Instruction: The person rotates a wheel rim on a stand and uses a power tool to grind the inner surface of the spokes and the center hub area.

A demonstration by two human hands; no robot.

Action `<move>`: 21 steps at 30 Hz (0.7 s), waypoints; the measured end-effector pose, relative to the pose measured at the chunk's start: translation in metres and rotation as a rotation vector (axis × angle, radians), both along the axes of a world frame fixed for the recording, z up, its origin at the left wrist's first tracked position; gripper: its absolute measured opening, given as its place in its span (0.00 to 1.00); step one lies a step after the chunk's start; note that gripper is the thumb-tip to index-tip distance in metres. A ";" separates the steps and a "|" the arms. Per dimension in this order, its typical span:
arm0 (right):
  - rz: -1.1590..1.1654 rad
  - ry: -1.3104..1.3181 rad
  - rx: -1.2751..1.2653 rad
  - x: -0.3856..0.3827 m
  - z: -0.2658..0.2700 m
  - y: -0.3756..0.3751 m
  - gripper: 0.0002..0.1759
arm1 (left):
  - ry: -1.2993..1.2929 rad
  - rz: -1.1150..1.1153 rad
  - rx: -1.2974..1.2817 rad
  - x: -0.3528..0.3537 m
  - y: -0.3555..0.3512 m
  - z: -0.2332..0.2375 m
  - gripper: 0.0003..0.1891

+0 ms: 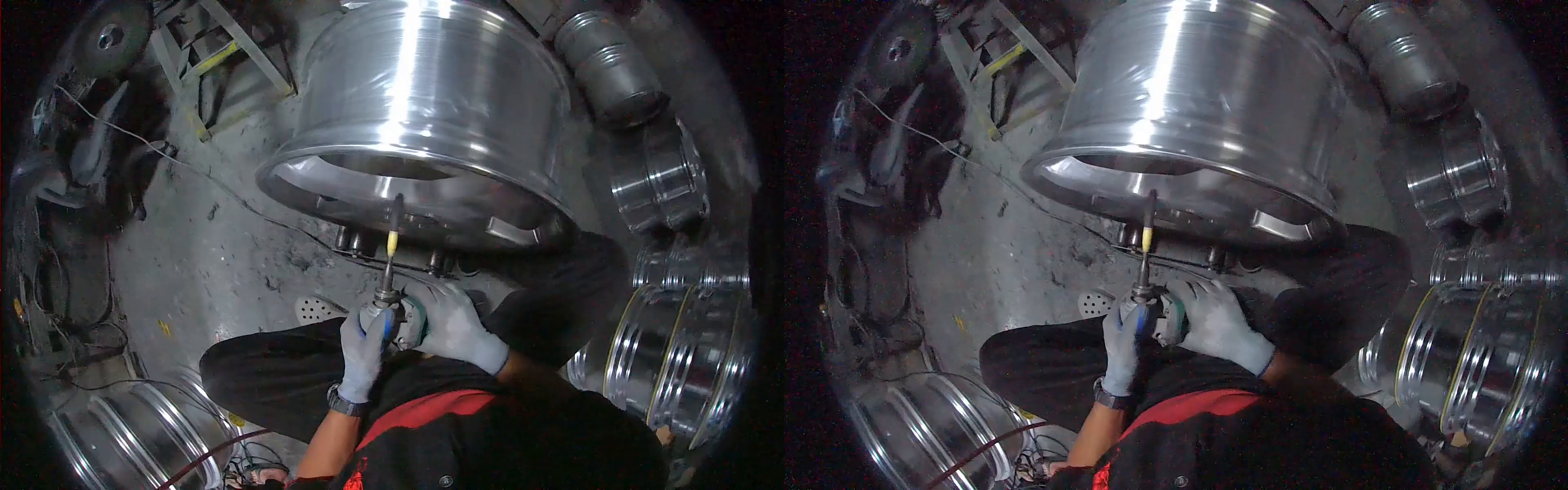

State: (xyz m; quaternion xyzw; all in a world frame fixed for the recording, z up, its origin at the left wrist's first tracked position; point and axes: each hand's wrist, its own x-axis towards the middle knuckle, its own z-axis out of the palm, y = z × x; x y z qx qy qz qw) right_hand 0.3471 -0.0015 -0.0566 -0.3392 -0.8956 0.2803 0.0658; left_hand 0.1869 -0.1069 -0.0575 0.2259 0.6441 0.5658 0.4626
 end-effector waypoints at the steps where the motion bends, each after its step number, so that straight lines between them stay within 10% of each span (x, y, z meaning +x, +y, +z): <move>1: 0.002 -0.003 0.001 0.000 -0.001 0.000 0.49 | 0.017 -0.041 -0.012 0.000 0.001 0.001 0.21; 12: 0.050 0.073 0.156 -0.017 -0.017 0.004 0.39 | 0.195 0.083 0.096 -0.001 -0.003 -0.026 0.23; 15: 0.034 0.140 0.173 -0.008 -0.006 0.001 0.38 | -0.211 0.087 0.052 0.002 -0.007 -0.041 0.22; 17: 0.012 0.105 0.178 0.002 -0.010 -0.002 0.39 | 0.390 -0.123 0.282 0.010 -0.006 -0.051 0.15; 21: -0.023 0.139 0.241 0.014 -0.008 -0.005 0.40 | 0.383 -0.097 0.268 0.020 -0.001 -0.053 0.13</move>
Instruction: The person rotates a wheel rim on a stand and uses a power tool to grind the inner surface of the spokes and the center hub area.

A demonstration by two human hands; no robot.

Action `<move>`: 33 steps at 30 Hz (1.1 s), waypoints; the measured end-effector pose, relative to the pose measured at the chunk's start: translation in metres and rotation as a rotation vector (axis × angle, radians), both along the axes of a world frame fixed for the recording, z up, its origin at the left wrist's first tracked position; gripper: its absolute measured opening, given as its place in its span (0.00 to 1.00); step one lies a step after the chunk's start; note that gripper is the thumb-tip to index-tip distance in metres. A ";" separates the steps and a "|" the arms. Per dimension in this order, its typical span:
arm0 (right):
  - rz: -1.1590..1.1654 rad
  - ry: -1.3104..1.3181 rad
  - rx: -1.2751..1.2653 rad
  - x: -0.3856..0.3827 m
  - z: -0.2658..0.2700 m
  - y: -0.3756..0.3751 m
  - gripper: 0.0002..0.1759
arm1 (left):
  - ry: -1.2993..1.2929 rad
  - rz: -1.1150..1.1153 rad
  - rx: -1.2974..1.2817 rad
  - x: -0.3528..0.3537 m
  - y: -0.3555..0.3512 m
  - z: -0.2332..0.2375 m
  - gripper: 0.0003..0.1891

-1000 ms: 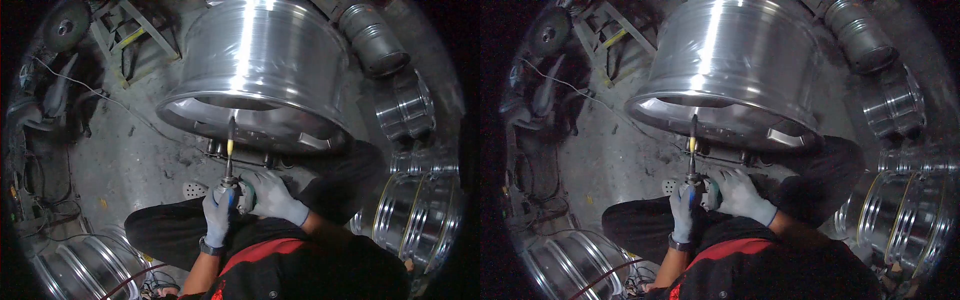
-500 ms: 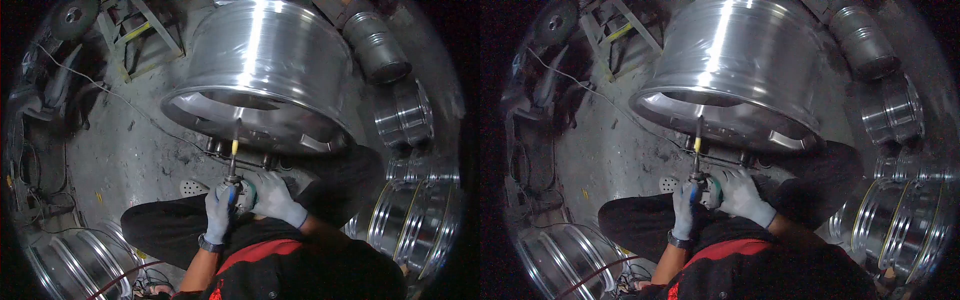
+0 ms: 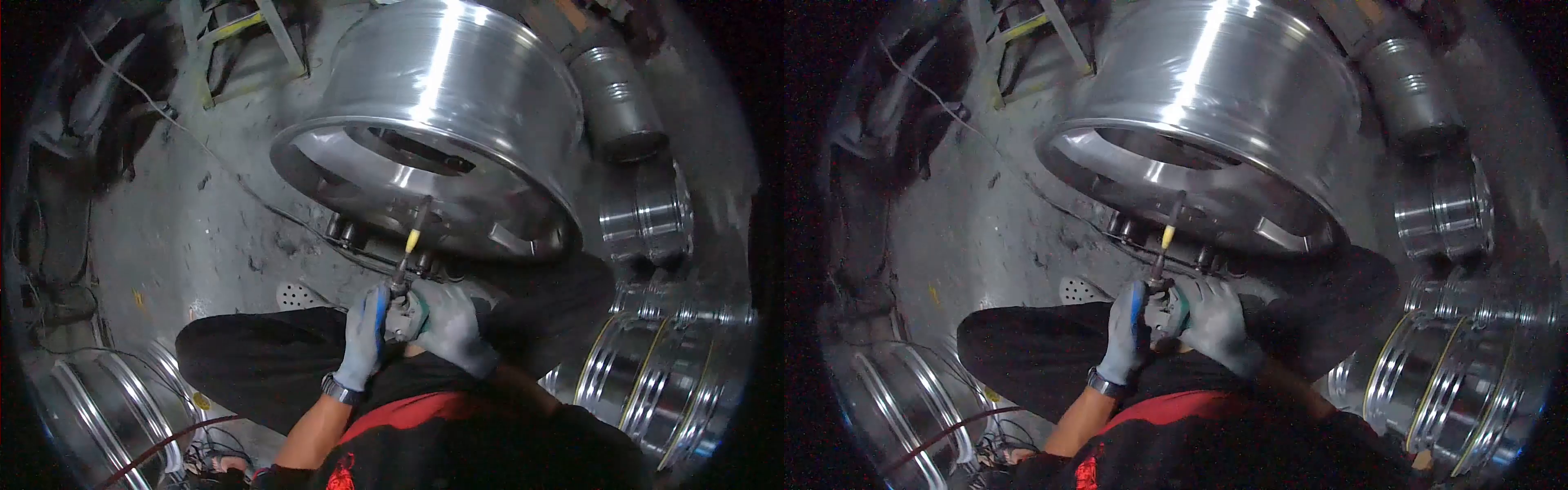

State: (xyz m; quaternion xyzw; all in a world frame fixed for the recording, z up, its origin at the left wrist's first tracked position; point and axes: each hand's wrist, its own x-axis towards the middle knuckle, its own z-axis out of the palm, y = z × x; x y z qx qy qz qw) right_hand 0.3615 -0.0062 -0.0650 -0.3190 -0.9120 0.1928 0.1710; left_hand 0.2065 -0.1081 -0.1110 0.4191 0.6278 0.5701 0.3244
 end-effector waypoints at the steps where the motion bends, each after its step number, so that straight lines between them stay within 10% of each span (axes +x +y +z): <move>1: 0.014 -0.006 0.003 0.002 -0.005 0.000 0.40 | 0.030 0.015 0.026 0.003 0.001 -0.010 0.14; 8: 0.011 -0.294 -0.058 -0.012 -0.011 0.008 0.47 | 0.139 0.229 -0.044 0.011 0.011 -0.008 0.22; 9: 0.011 -0.340 -0.088 -0.014 -0.010 0.010 0.48 | -0.238 0.277 -0.006 0.017 0.016 -0.010 0.21; 13: -0.011 -0.239 0.016 -0.003 -0.019 0.006 0.47 | -0.408 0.243 0.033 0.024 0.018 -0.021 0.27; 15: -0.061 -0.275 0.109 0.001 -0.026 0.005 0.46 | 0.065 0.246 -0.001 0.028 0.018 -0.027 0.31; 18: -0.062 -0.266 0.102 -0.004 -0.016 0.006 0.45 | -0.200 0.235 0.044 0.026 0.024 -0.004 0.15; 33: -0.026 -0.308 0.066 -0.016 -0.008 0.010 0.43 | 0.025 0.274 0.003 0.017 0.022 -0.016 0.17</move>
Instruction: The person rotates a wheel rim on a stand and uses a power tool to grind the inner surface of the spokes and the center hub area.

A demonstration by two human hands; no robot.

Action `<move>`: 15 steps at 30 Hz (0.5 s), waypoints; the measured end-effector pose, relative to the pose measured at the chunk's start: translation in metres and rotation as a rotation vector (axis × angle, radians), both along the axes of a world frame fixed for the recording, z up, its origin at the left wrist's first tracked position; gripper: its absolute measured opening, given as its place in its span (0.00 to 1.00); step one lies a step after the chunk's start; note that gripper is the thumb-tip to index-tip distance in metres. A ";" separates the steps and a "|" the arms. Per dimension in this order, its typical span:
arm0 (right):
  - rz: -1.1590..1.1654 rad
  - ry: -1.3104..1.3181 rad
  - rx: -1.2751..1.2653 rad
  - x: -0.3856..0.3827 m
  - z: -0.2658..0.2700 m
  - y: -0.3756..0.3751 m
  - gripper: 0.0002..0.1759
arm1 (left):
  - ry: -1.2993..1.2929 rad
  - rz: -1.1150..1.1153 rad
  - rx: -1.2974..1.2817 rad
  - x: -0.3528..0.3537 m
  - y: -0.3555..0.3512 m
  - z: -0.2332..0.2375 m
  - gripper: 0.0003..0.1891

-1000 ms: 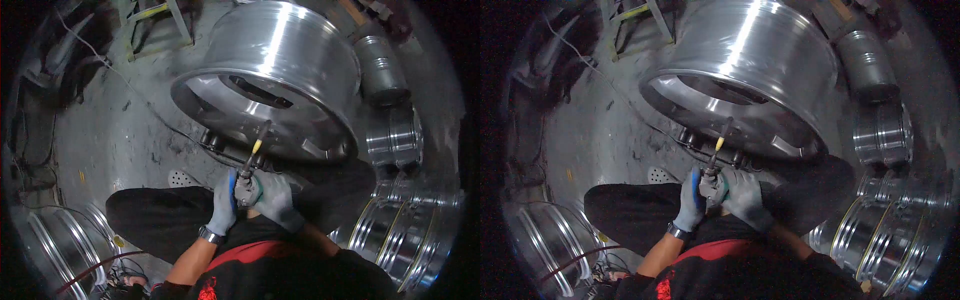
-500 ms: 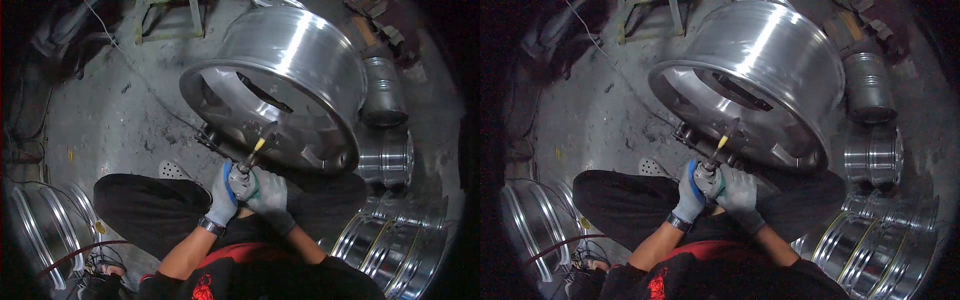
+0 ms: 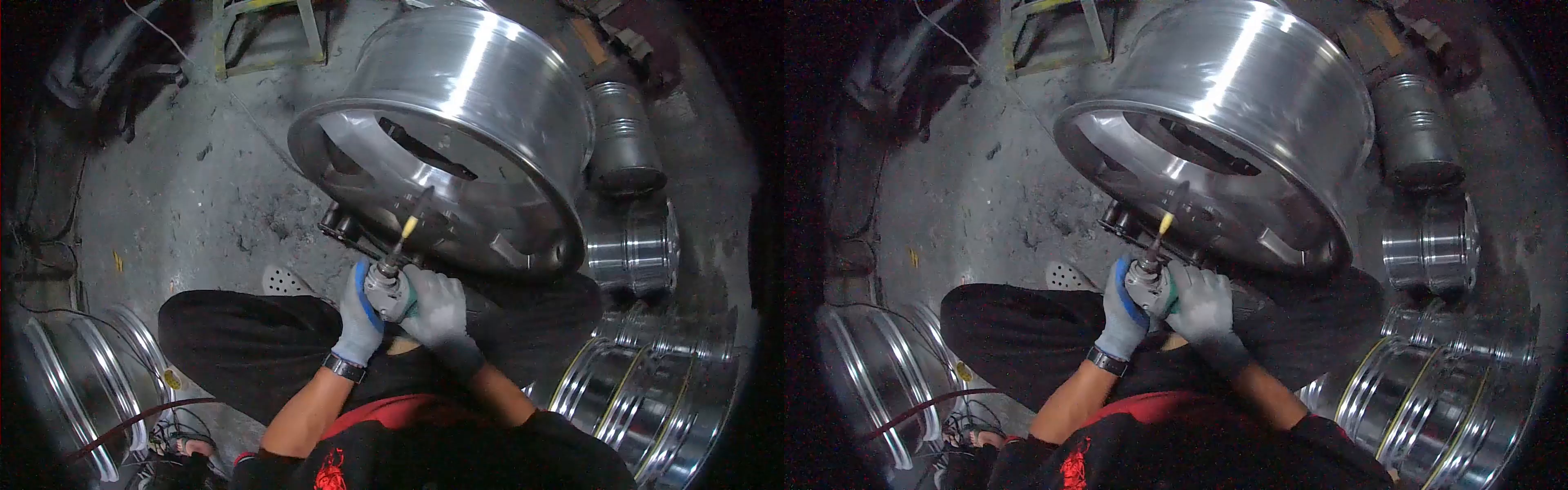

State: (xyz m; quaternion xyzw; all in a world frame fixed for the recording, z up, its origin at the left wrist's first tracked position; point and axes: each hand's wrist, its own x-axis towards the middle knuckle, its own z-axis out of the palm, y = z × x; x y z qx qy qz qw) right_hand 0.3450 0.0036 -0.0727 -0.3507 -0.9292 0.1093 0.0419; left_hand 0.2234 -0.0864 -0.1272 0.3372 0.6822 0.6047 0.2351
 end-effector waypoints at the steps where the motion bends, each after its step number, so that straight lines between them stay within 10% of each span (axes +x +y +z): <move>1: -0.002 0.004 0.000 -0.002 -0.001 0.003 0.43 | 0.004 -0.002 0.000 -0.001 -0.001 -0.002 0.17; 9: 0.017 0.078 0.017 0.007 -0.003 0.002 0.43 | -0.034 -0.074 -0.034 0.000 -0.003 -0.020 0.35; 13: -0.011 0.057 0.020 0.011 -0.004 0.000 0.43 | -0.054 -0.036 0.010 0.008 0.001 -0.016 0.25; 15: 0.022 0.044 -0.003 0.007 -0.002 0.002 0.44 | -1.162 0.086 0.147 0.002 0.006 -0.012 0.27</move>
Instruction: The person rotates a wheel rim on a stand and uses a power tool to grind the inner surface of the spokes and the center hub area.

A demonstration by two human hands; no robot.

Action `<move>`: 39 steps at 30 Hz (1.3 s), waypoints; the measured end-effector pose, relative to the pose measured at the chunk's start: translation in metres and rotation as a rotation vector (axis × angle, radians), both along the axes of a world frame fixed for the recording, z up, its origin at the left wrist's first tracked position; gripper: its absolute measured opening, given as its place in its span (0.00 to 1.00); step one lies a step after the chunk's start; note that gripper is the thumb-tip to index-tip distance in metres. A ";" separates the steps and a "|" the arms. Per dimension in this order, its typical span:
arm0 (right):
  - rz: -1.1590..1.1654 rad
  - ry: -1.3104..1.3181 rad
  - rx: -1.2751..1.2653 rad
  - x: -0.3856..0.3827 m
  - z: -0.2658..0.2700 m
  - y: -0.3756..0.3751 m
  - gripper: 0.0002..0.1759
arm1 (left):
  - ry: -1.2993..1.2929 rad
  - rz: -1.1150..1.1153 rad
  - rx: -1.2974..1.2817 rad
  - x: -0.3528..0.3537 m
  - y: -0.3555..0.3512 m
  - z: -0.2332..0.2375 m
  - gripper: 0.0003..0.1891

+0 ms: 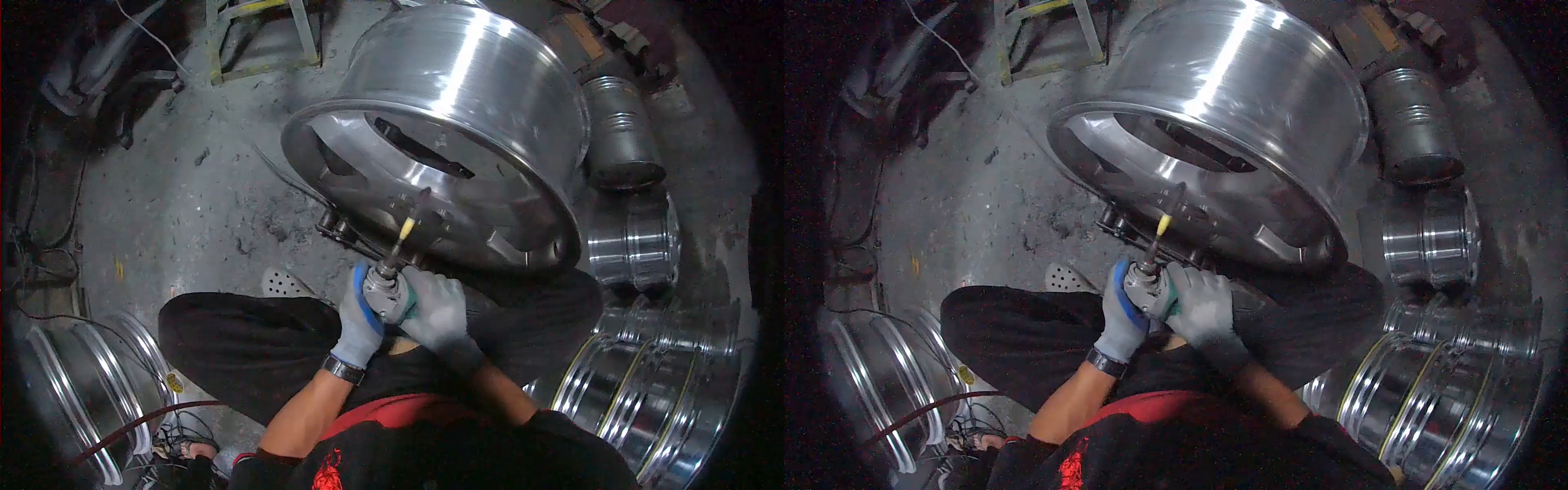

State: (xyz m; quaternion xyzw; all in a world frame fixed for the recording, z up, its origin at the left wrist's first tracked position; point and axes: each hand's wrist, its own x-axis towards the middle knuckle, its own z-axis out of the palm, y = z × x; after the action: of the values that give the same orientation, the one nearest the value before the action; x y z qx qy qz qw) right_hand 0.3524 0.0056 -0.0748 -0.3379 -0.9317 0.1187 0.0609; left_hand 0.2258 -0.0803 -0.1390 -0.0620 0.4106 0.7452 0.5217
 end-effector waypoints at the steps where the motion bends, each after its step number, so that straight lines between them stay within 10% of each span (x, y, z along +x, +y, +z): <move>1: 0.002 0.004 0.000 -0.003 0.001 0.002 0.44 | 0.004 0.002 0.000 0.001 -0.002 -0.016 0.27; 9: 0.026 -0.063 -0.053 -0.006 0.009 0.003 0.40 | 1.438 -0.029 -0.232 -0.001 -0.011 -0.005 0.22; 16: 0.061 -0.044 -0.042 -0.010 0.005 0.005 0.44 | 0.692 -0.153 -0.121 -0.008 -0.011 -0.011 0.34; 19: 0.060 -0.078 -0.025 -0.010 0.009 0.003 0.44 | 1.464 -0.021 -0.233 -0.004 -0.015 -0.003 0.26; 21: 0.037 0.071 -0.036 -0.002 0.008 -0.001 0.43 | 0.517 -0.012 0.056 0.005 -0.010 -0.001 0.22; 27: -0.003 0.094 -0.050 0.004 0.013 -0.005 0.42 | 0.426 -0.119 -0.008 0.010 -0.016 -0.031 0.23; 28: -0.001 0.097 -0.050 0.002 0.012 -0.003 0.42 | 0.429 -0.117 -0.009 0.005 -0.019 -0.022 0.23; 30: 0.047 0.055 -0.094 -0.007 0.012 0.001 0.43 | 1.395 -0.137 -0.167 -0.009 -0.027 0.007 0.26; 33: 0.068 0.021 -0.151 -0.015 0.020 0.004 0.44 | 1.072 -0.197 -0.146 -0.011 -0.031 -0.017 0.30; 39: 0.023 0.162 -0.078 -0.004 0.023 -0.004 0.46 | 1.270 -0.166 -0.058 -0.003 -0.033 -0.012 0.30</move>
State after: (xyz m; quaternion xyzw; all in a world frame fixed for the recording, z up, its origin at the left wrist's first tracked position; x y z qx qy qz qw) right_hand 0.3489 0.0015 -0.0514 -0.3188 -0.9221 0.1825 0.1215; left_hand 0.2225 -0.1132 -0.1510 0.4096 0.6630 0.5825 0.2310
